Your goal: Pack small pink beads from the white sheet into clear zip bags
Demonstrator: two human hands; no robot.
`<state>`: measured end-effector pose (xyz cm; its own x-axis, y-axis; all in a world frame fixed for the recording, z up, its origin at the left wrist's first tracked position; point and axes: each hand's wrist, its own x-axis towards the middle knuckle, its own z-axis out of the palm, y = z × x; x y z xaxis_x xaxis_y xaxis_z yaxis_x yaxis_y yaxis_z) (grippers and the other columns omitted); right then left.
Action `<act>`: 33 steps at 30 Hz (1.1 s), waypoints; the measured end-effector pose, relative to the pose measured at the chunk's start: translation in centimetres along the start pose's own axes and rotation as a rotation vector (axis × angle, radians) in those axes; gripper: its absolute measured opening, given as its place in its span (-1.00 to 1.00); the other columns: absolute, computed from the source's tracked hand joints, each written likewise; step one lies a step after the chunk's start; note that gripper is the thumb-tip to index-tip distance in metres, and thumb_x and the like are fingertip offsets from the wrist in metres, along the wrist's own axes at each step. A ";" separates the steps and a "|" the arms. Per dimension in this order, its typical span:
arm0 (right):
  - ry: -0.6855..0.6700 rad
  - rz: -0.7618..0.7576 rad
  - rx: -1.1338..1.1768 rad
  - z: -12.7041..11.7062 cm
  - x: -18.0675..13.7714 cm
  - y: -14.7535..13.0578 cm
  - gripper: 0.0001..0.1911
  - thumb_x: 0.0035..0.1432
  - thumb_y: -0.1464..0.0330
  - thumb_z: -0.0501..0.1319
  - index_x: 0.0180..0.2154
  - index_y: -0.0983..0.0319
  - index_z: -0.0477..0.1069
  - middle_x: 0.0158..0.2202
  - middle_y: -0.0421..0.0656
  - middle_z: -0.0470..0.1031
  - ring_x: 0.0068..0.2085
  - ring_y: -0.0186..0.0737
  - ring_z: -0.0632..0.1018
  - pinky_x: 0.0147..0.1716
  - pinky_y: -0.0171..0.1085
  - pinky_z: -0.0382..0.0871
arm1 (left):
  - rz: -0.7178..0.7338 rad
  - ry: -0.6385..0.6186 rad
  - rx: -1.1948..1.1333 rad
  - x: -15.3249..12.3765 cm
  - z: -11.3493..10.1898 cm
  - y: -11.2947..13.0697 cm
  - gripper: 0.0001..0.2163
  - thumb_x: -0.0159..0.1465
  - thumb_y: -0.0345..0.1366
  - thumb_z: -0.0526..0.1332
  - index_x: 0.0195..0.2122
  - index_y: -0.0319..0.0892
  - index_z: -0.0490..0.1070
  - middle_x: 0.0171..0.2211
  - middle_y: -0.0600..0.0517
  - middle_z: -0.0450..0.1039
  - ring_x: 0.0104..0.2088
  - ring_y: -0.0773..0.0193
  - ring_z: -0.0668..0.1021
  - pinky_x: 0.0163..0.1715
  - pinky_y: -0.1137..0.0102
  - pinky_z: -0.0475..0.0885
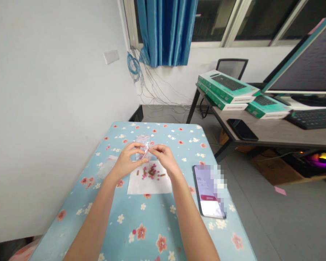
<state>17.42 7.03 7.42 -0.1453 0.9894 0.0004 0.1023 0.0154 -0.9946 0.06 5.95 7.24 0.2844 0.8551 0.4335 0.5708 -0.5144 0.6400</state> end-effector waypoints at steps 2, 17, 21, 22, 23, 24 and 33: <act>0.011 -0.083 -0.068 -0.1 -0.1 0.1 -0.78 -0.01 0.19 0.23 -0.48 0.22 0.46 -0.35 -0.16 0.47 -0.22 -0.19 0.44 -0.20 -0.24 0.27 | -0.032 -0.014 -0.064 0.1 -0.1 0.3 -0.84 0.07 -0.22 0.35 -0.32 -0.09 0.48 -0.09 -0.02 0.44 -0.02 0.15 0.44 0.04 0.21 0.32; 0.032 -0.288 -0.473 0.0 -0.7 -0.2 -0.84 0.14 0.23 0.22 -0.37 0.12 0.54 -0.15 -0.11 0.38 0.03 -0.06 0.31 0.08 -0.02 0.09 | -0.083 0.024 -0.105 0.2 -0.9 1.3 -0.94 0.13 -0.30 0.27 -0.44 -0.12 0.51 -0.08 -0.02 0.44 -0.02 0.17 0.45 0.05 0.19 0.32; -0.009 -0.287 -0.486 0.0 -0.9 -0.3 -0.84 0.15 0.23 0.20 -0.35 0.11 0.53 -0.17 -0.12 0.38 0.00 -0.07 0.32 0.07 -0.02 0.10 | -0.069 -0.029 -0.067 0.1 -1.2 1.2 -0.92 0.17 -0.32 0.22 -0.43 -0.10 0.51 -0.06 0.01 0.44 0.00 0.18 0.44 0.08 0.18 0.30; -0.009 -0.286 -0.505 0.1 -0.9 -0.3 -0.84 0.16 0.24 0.20 -0.35 0.12 0.53 -0.16 -0.12 0.37 -0.01 -0.07 0.32 0.07 -0.03 0.10 | -0.068 -0.031 -0.055 0.1 -1.2 1.2 -0.91 0.17 -0.33 0.21 -0.43 -0.10 0.50 -0.06 0.01 0.44 0.00 0.18 0.44 0.09 0.19 0.29; -0.005 -0.286 -0.529 0.2 -1.0 -0.4 -0.84 0.16 0.24 0.19 -0.35 0.13 0.52 -0.15 -0.12 0.37 -0.01 -0.07 0.32 0.06 -0.03 0.10 | -0.069 -0.026 -0.040 0.1 -1.2 1.2 -0.90 0.18 -0.33 0.20 -0.45 -0.10 0.49 -0.06 0.02 0.44 0.00 0.18 0.44 0.09 0.19 0.28; 0.001 -0.285 -0.555 0.4 -1.1 -0.5 -0.84 0.17 0.25 0.18 -0.36 0.14 0.51 -0.14 -0.11 0.37 0.00 -0.06 0.31 0.05 -0.03 0.11 | -0.073 -0.017 -0.022 0.1 -1.2 1.2 -0.89 0.18 -0.34 0.19 -0.46 -0.11 0.49 -0.06 0.02 0.44 0.00 0.18 0.43 0.10 0.19 0.27; 0.131 -0.313 -0.760 1.7 -1.5 -1.0 -0.83 0.08 0.37 0.15 -0.50 0.19 0.47 -0.06 -0.10 0.38 0.00 -0.01 0.26 -0.04 -0.04 0.12 | -0.041 0.050 0.287 0.1 -0.4 2.3 -0.88 0.11 -0.41 0.20 -0.54 -0.11 0.42 0.01 0.03 0.37 0.00 0.12 0.39 0.09 0.16 0.25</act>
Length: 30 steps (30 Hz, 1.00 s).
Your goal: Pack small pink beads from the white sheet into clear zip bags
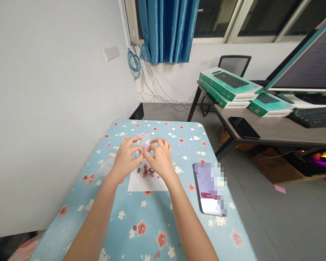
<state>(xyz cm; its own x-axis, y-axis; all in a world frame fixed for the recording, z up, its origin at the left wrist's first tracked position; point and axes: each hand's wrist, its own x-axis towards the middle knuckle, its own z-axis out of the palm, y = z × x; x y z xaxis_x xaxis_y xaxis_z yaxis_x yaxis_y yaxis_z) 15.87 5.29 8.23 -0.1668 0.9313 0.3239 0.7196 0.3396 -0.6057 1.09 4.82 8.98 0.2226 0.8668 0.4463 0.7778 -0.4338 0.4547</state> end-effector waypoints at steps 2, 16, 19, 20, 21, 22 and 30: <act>0.021 0.005 -0.015 0.0 0.0 0.1 -0.82 0.08 0.38 0.15 -0.52 0.19 0.47 -0.06 -0.10 0.38 0.01 0.00 0.26 -0.05 -0.05 0.11 | 0.019 0.015 0.047 0.0 0.2 0.3 -0.89 0.12 -0.40 0.21 -0.54 -0.12 0.42 0.03 0.02 0.35 0.00 0.10 0.38 0.09 0.14 0.24; 0.089 0.014 0.003 -0.7 0.0 -0.6 -0.84 -0.02 0.43 0.15 -0.60 0.22 0.39 -0.16 -0.11 0.44 -0.06 -0.04 0.32 -0.05 -0.05 0.11 | -0.056 0.040 -0.058 0.1 -1.6 -1.6 -0.91 0.15 -0.37 0.19 -0.49 -0.13 0.43 -0.13 0.02 0.44 -0.08 0.17 0.45 0.04 0.18 0.29; 0.054 -0.052 0.009 -1.4 0.0 0.1 -0.85 0.00 0.43 0.13 -0.57 0.22 0.39 -0.17 -0.10 0.42 -0.08 -0.04 0.32 -0.06 -0.06 0.13 | 0.022 -0.127 -0.233 -0.1 -1.9 -1.7 -0.81 0.18 -0.30 0.21 -0.17 -0.09 0.42 -0.04 0.02 0.42 0.02 0.19 0.42 0.10 0.18 0.25; 0.019 -0.072 -0.001 -1.7 0.0 0.4 -0.85 0.01 0.43 0.12 -0.56 0.22 0.39 -0.18 -0.10 0.42 -0.09 -0.05 0.32 -0.06 -0.06 0.13 | 0.045 -0.189 -0.279 -0.2 -2.0 -1.6 -0.68 0.16 -0.26 0.24 -0.03 -0.06 0.35 0.03 0.01 0.38 0.06 0.18 0.39 0.12 0.19 0.24; -0.021 -0.089 -0.017 -2.0 0.0 0.6 -0.85 0.02 0.43 0.12 -0.54 0.22 0.40 -0.18 -0.11 0.42 -0.09 -0.05 0.32 -0.06 -0.05 0.13 | 0.061 -0.246 -0.312 -0.4 -2.0 -1.6 -0.54 0.13 -0.22 0.28 0.07 -0.04 0.27 0.09 0.00 0.33 0.11 0.16 0.36 0.14 0.19 0.23; -0.058 -0.100 -0.034 -2.3 -0.1 0.7 -0.85 0.03 0.43 0.12 -0.53 0.22 0.40 -0.18 -0.11 0.42 -0.10 -0.05 0.32 -0.06 -0.05 0.13 | 0.069 -0.293 -0.331 -0.5 -1.9 -1.5 -0.43 0.09 -0.19 0.32 0.13 -0.02 0.19 0.15 -0.01 0.27 0.15 0.14 0.32 0.15 0.18 0.22; -0.196 -0.179 -0.070 -3.4 -0.4 0.7 -0.86 0.06 0.44 0.12 -0.50 0.21 0.40 -0.22 -0.14 0.43 -0.11 -0.09 0.34 -0.05 -0.07 0.15 | 0.134 -0.329 -0.367 -0.4 -0.7 -0.8 -0.37 -0.03 -0.15 0.41 0.08 0.01 0.25 0.11 -0.01 0.27 0.13 0.12 0.33 0.14 0.16 0.25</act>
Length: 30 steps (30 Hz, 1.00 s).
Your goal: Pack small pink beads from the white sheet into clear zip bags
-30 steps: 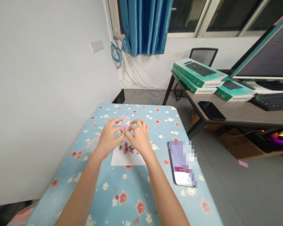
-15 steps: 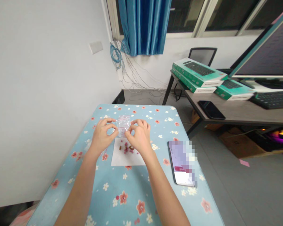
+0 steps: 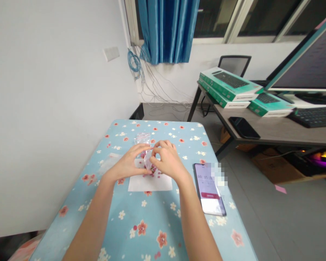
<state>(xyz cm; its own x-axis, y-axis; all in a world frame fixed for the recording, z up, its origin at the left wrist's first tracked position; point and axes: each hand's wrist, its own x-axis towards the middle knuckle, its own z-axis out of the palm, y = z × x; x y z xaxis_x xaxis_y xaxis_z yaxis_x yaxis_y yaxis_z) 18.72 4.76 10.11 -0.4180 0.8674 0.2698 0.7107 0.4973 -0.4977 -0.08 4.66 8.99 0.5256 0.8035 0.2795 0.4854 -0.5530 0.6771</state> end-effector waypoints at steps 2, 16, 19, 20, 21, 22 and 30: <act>0.004 0.004 0.006 -0.1 0.0 0.1 -0.87 0.05 0.44 0.13 -0.50 0.21 0.41 -0.22 -0.13 0.44 -0.11 -0.08 0.34 -0.05 -0.07 0.15 | 0.007 0.020 0.002 0.0 0.0 0.0 -0.42 -0.01 -0.15 0.39 0.05 -0.01 0.28 0.09 -0.01 0.29 0.11 0.13 0.35 0.12 0.18 0.27; 0.203 0.091 0.120 -0.4 0.1 -1.2 -0.79 0.06 0.33 0.18 -0.20 0.16 0.31 -0.31 -0.23 0.51 -0.23 -0.16 0.48 -0.09 -0.14 0.16 | 0.025 0.214 0.241 0.2 0.5 -0.1 -0.51 0.02 -0.17 0.35 -0.02 -0.11 0.30 -0.10 0.01 0.47 -0.06 0.14 0.47 0.05 0.17 0.22; 0.188 0.096 0.164 -0.3 0.1 -1.4 -0.73 0.05 0.42 0.16 -0.15 0.16 0.28 -0.38 -0.27 0.52 -0.30 -0.21 0.51 -0.11 -0.17 0.15 | 0.024 0.245 0.303 0.3 0.5 0.1 -0.53 0.03 -0.18 0.34 -0.03 -0.11 0.31 -0.13 0.01 0.48 -0.09 0.14 0.47 0.03 0.18 0.22; 0.195 0.092 0.167 -0.3 0.2 -1.4 -0.74 0.04 0.45 0.14 -0.16 0.16 0.29 -0.39 -0.28 0.52 -0.31 -0.21 0.51 -0.12 -0.18 0.15 | 0.023 0.251 0.322 0.3 0.5 0.1 -0.53 0.03 -0.18 0.34 -0.03 -0.11 0.32 -0.14 0.01 0.48 -0.09 0.13 0.46 0.02 0.18 0.22; 0.210 0.088 0.160 -0.4 0.2 -1.5 -0.76 0.03 0.46 0.14 -0.20 0.17 0.31 -0.40 -0.27 0.51 -0.31 -0.22 0.51 -0.13 -0.19 0.15 | 0.021 0.255 0.339 0.3 0.5 0.1 -0.53 0.02 -0.19 0.33 -0.03 -0.11 0.32 -0.14 0.01 0.48 -0.10 0.13 0.46 0.02 0.18 0.22; 0.228 0.083 0.147 -0.4 0.2 -1.5 -0.80 0.02 0.46 0.13 -0.24 0.17 0.33 -0.41 -0.27 0.51 -0.32 -0.22 0.51 -0.14 -0.19 0.15 | 0.020 0.258 0.355 0.3 0.5 0.1 -0.53 0.02 -0.21 0.33 -0.03 -0.11 0.33 -0.15 0.01 0.47 -0.10 0.13 0.45 0.02 0.19 0.21; 0.267 0.034 0.120 -0.5 0.3 -1.5 -0.89 0.02 0.47 0.10 -0.44 0.20 0.38 -0.40 -0.21 0.51 -0.28 -0.19 0.49 -0.12 -0.19 0.14 | -0.013 0.217 0.369 0.3 0.5 -0.1 -0.52 -0.01 -0.29 0.31 -0.01 -0.08 0.32 -0.16 0.02 0.41 -0.08 0.09 0.41 -0.02 0.21 0.24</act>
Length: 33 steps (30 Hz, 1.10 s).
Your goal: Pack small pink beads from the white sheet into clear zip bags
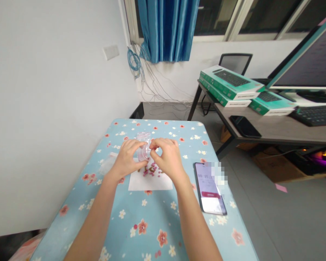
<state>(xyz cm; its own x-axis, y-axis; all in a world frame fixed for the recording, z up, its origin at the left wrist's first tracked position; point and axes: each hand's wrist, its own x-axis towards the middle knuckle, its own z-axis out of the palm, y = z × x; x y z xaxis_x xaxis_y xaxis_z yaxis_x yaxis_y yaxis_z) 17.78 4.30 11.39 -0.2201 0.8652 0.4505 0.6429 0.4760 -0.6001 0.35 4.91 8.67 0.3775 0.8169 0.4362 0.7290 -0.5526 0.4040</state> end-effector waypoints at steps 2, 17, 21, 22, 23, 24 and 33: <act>-0.011 0.000 0.026 0.1 0.0 0.2 -0.88 0.02 0.47 0.09 -0.43 0.20 0.39 -0.39 -0.20 0.51 -0.27 -0.18 0.49 -0.13 -0.19 0.17 | -0.009 -0.011 -0.038 0.0 0.0 -0.1 -0.50 0.00 -0.32 0.30 0.02 -0.07 0.30 -0.15 0.02 0.38 -0.07 0.09 0.40 -0.02 0.22 0.26; -0.033 0.057 0.269 1.4 0.1 2.1 -0.88 0.03 0.45 0.13 -0.33 0.22 0.38 -0.39 -0.20 0.48 -0.33 -0.26 0.48 -0.24 -0.28 0.31 | -0.059 -0.086 0.025 -0.5 1.5 -2.3 -0.44 -0.02 -0.38 0.29 0.05 -0.10 0.25 -0.12 -0.02 0.24 -0.07 0.09 0.36 -0.01 0.17 0.31; -0.067 0.134 0.257 1.9 0.1 3.1 -0.78 0.02 0.45 0.14 -0.23 0.21 0.39 -0.41 -0.22 0.47 -0.34 -0.26 0.49 -0.26 -0.28 0.31 | -0.094 -0.075 0.006 -0.8 1.4 -3.0 -0.48 -0.01 -0.39 0.28 0.02 -0.08 0.26 -0.12 -0.01 0.23 -0.05 0.09 0.35 0.01 0.17 0.30; -0.084 0.150 0.257 2.1 0.1 3.4 -0.77 0.01 0.45 0.14 -0.22 0.21 0.40 -0.42 -0.22 0.48 -0.35 -0.26 0.50 -0.27 -0.29 0.31 | -0.102 -0.071 0.001 -0.9 1.3 -3.2 -0.49 -0.01 -0.39 0.28 0.01 -0.07 0.26 -0.12 -0.01 0.22 -0.05 0.10 0.35 0.01 0.17 0.30; -0.103 0.161 0.257 2.3 0.0 3.7 -0.77 0.01 0.45 0.14 -0.22 0.21 0.41 -0.42 -0.21 0.49 -0.35 -0.26 0.50 -0.29 -0.29 0.31 | -0.110 -0.067 -0.003 -1.0 1.2 -3.4 -0.49 -0.01 -0.39 0.28 0.01 -0.07 0.27 -0.12 -0.01 0.22 -0.05 0.10 0.36 0.01 0.17 0.30; -0.124 0.168 0.261 2.5 0.0 3.9 -0.77 0.02 0.45 0.14 -0.22 0.22 0.42 -0.41 -0.20 0.50 -0.35 -0.25 0.51 -0.29 -0.29 0.32 | -0.117 -0.066 -0.009 -1.1 1.2 -3.6 -0.49 -0.01 -0.38 0.29 0.01 -0.06 0.26 -0.11 -0.01 0.21 -0.05 0.10 0.36 0.01 0.17 0.30; -0.324 0.187 0.289 4.9 -0.1 5.0 -0.87 0.04 0.44 0.13 -0.42 0.25 0.46 -0.43 -0.19 0.55 -0.37 -0.26 0.52 -0.32 -0.31 0.32 | -0.192 -0.143 -0.024 -1.9 0.4 -5.3 -0.45 0.01 -0.42 0.19 0.07 -0.01 0.20 -0.02 0.00 0.10 -0.36 0.36 0.42 -0.23 0.32 0.42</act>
<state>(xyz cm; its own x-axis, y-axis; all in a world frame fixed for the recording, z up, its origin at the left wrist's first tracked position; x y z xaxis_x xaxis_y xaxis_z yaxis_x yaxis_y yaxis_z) 17.45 7.33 5.12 -0.3670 0.9230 0.1153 0.4727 0.2918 -0.8315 -3.98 6.31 5.36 0.3111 0.9216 0.2319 0.7820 -0.3869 0.4887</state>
